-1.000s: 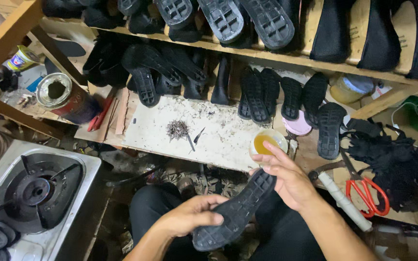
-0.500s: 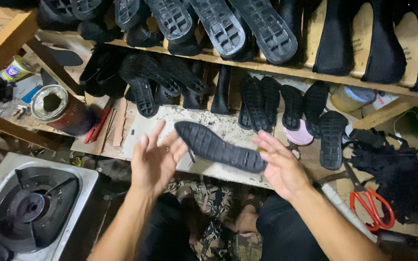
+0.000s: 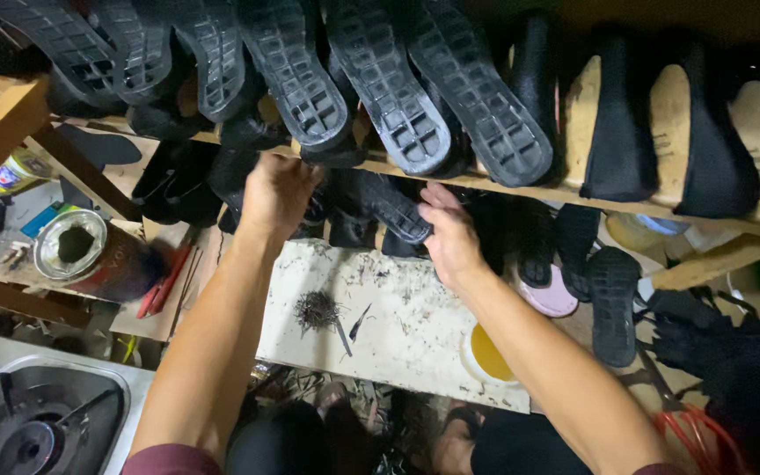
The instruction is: The person sits at a low workbench and applies a yellow adhesive from a bowl onto rubber shoe soles by hand, rubbing the glue over the sole surface, then places the treated sole on the shelf among other soles and picks up the next one.
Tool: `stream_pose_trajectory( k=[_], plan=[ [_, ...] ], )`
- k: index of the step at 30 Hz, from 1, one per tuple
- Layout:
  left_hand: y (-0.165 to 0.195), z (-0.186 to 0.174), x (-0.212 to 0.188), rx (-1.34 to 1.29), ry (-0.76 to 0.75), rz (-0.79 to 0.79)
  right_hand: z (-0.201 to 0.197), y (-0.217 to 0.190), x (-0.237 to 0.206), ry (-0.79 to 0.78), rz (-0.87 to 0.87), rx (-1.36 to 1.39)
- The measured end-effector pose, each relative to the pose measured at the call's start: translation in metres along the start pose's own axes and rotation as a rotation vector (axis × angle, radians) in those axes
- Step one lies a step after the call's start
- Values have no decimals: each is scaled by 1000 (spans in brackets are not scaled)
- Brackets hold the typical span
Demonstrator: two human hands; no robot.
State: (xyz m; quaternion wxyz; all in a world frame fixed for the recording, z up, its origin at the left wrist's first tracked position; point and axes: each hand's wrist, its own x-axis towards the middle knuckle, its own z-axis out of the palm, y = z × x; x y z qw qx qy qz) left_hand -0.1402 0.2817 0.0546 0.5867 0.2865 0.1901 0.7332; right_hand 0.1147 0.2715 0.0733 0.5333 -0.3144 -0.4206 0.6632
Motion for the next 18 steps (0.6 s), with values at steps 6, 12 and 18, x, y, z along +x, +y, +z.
stream_pose_trajectory(
  k=[6, 12, 18],
  plan=[
    [-11, -5, -25, 171, 109, 21, -26, 10, -5, 5, -37, -755],
    [-31, -35, -143, 468, 212, -28, -108, -6, -32, -36, -131, -1450],
    [-81, -33, -244, 276, 341, -288, -135, 11, -33, -181, -194, -1557]
  ],
)
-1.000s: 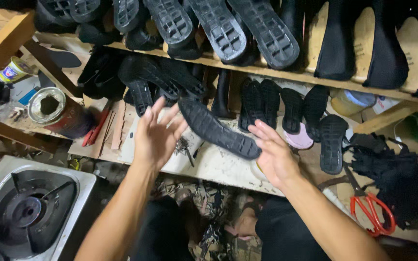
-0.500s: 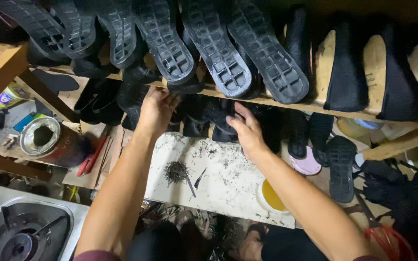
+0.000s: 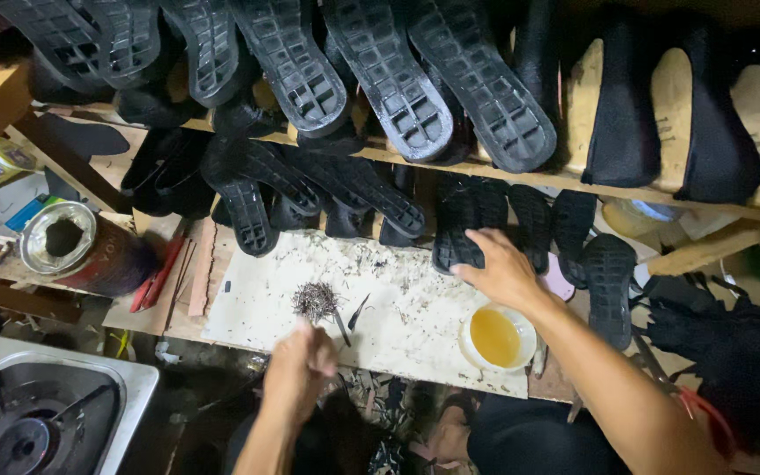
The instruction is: The person sits at a low workbench and applies a yellow adhesive from a bowl onto rubber shoe soles by hand, rubbing the glue over the sole surface, then places the treated sole on the shelf among other soles and picks up the next one.
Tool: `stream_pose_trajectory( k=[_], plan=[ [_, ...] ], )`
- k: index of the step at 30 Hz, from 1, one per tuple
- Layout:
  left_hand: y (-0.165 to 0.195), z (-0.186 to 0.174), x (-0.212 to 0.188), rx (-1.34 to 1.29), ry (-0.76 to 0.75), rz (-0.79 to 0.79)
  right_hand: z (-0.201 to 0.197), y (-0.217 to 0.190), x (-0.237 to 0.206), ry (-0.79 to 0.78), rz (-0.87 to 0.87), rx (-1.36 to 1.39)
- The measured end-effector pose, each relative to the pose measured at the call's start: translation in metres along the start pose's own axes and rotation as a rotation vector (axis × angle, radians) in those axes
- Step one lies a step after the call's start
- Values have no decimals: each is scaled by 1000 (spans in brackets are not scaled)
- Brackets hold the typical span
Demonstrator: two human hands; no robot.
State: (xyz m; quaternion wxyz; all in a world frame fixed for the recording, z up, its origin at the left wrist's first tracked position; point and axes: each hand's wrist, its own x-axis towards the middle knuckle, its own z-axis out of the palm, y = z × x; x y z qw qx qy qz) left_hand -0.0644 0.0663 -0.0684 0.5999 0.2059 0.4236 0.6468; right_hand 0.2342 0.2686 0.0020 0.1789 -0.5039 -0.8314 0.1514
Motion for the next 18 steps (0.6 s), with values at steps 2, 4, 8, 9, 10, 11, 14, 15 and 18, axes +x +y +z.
stream_pose_trajectory(
  k=[2, 4, 8, 9, 10, 11, 14, 15, 18],
  plan=[
    [-18, 8, -15, -39, -113, -31, 0, 0, 4, -57, 47, 43],
    [-28, 16, -27, -37, -190, -82, -4, -2, 8, -47, 28, 17],
    [-27, 29, -27, 145, -166, -177, -25, -1, 19, 4, 339, 541],
    [-25, 32, -21, 193, -168, -177, -33, 4, 19, 55, 438, 744],
    [-22, 36, -15, 242, -171, -177, -42, 14, 17, 108, 537, 948],
    [-19, 40, -8, 319, -177, -149, -50, 21, 12, 164, 635, 1154],
    [-15, 57, 21, 479, -216, -59, -70, 38, -24, 246, 450, 1101],
    [-14, 65, 36, 487, -237, -32, -73, 39, -42, 242, 396, 991],
    [-18, 89, 77, 490, -244, -16, -72, 31, -112, 262, 210, 578]
  ],
)
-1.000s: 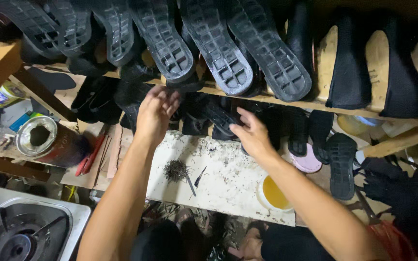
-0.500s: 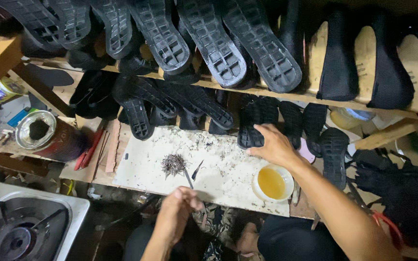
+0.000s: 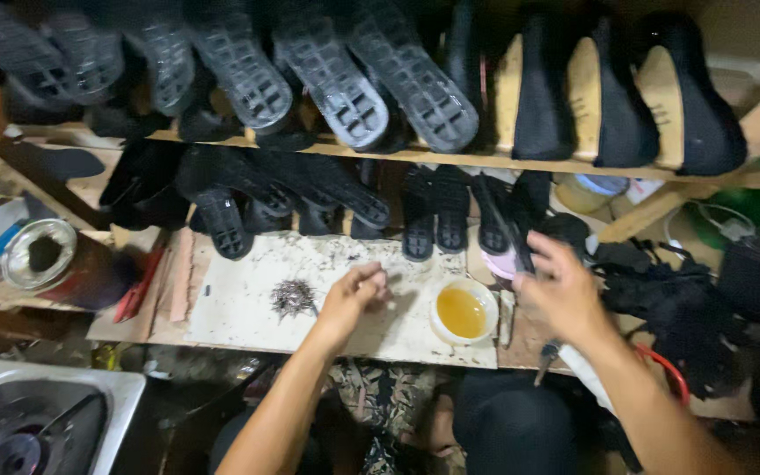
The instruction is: The person sits at a low workbench and applies a yellow adhesive from a bowl onto rubber shoe soles by hand, rubbing the glue over the sole surface, then places the treated sole on the shelf among other soles and picks up the next one.
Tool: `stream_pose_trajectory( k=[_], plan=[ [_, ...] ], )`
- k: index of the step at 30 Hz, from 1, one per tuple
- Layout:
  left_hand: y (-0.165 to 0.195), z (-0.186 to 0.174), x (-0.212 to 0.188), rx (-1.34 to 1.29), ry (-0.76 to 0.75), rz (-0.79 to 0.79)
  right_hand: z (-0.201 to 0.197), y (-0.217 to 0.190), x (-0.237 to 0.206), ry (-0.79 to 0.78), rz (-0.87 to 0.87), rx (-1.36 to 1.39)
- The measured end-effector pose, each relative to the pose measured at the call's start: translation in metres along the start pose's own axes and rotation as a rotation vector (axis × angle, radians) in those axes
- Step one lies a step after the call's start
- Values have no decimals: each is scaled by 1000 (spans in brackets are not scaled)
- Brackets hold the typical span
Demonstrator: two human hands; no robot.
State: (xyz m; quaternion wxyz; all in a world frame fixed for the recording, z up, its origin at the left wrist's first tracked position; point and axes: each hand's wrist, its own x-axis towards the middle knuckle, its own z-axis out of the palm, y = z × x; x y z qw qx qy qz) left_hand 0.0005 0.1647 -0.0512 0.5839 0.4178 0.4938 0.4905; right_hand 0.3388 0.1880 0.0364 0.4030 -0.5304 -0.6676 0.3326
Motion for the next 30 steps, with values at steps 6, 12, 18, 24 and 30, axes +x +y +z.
stream_pose_trajectory(
  k=[6, 12, 18, 24, 30],
  plan=[
    [-5, 38, 66, -11, 31, -18, -25, 1, -93, -97, -215, -505],
    [-5, 57, 92, 369, 153, 208, -52, 15, -103, -185, -244, -704],
    [7, 73, 91, 448, 264, 14, -57, 19, -102, -81, -283, -566],
    [-4, 81, 96, 381, 367, 126, -44, 30, -115, 2, -17, -417],
    [-14, 51, 49, 258, 253, 290, -21, 46, -138, 36, 88, -384]
  ],
)
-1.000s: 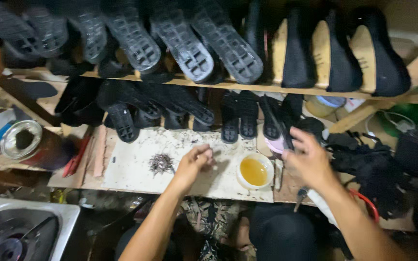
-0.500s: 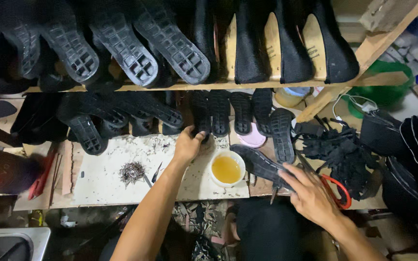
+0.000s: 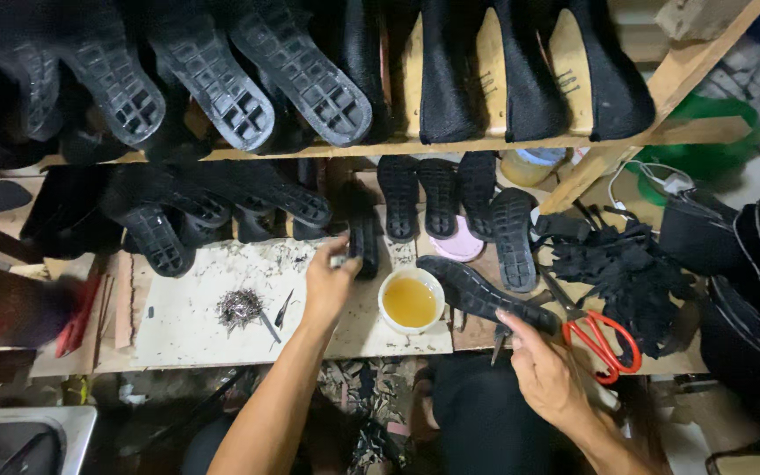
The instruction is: The person sits at a low workbench and applies a yellow adhesive from a bowl onto rubber shoe soles by hand, rubbing the glue over the sole surface, then places the treated sole on the shelf among other soles and picks up the next one.
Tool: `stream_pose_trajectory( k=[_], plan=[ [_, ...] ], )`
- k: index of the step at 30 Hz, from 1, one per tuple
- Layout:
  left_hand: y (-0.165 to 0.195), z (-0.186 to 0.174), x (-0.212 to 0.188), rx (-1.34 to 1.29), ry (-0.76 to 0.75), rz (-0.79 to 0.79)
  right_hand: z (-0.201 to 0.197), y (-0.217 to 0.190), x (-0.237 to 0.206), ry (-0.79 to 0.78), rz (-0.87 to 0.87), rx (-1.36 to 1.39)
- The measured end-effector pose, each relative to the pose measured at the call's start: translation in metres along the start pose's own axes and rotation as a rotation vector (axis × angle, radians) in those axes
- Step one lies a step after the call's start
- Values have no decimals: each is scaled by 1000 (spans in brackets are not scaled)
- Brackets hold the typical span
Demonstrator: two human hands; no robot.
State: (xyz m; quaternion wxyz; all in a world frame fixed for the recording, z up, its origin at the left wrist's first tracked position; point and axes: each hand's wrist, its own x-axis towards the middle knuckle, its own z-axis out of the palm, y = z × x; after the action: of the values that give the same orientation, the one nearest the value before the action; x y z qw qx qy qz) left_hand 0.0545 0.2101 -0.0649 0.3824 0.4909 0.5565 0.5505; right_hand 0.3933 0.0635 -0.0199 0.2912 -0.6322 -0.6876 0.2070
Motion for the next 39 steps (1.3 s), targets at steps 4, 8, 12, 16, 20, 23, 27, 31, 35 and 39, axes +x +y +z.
stream_pose_trajectory(
  k=[4, 8, 12, 16, 20, 23, 27, 31, 35, 39],
  plan=[
    [18, -54, -65, -103, -97, -271, 14, -9, -3, 73, 39, 284],
    [41, -96, -117, 128, -171, -522, 11, -33, 7, -9, -104, 302],
    [54, -109, -131, 580, -109, -152, 10, -71, 19, -49, -211, 202],
    [59, -102, -120, 912, -140, 160, 17, -109, 35, -126, -42, 109],
    [64, -84, -99, 992, -192, 179, 19, -132, 62, -155, -301, -209],
    [64, -64, -85, 1005, -184, 104, 24, -143, 79, -116, -604, -333],
    [53, -51, -71, 929, -95, 88, 25, -143, 85, -358, -455, -468],
    [35, -52, -54, 676, -247, -186, 24, -134, 82, -212, -502, -371],
    [27, -51, -65, -40, -306, -286, 27, -125, 84, -236, -596, -363],
    [33, -64, -108, -376, -220, -188, 23, -112, 80, -196, -545, -298]
  ],
)
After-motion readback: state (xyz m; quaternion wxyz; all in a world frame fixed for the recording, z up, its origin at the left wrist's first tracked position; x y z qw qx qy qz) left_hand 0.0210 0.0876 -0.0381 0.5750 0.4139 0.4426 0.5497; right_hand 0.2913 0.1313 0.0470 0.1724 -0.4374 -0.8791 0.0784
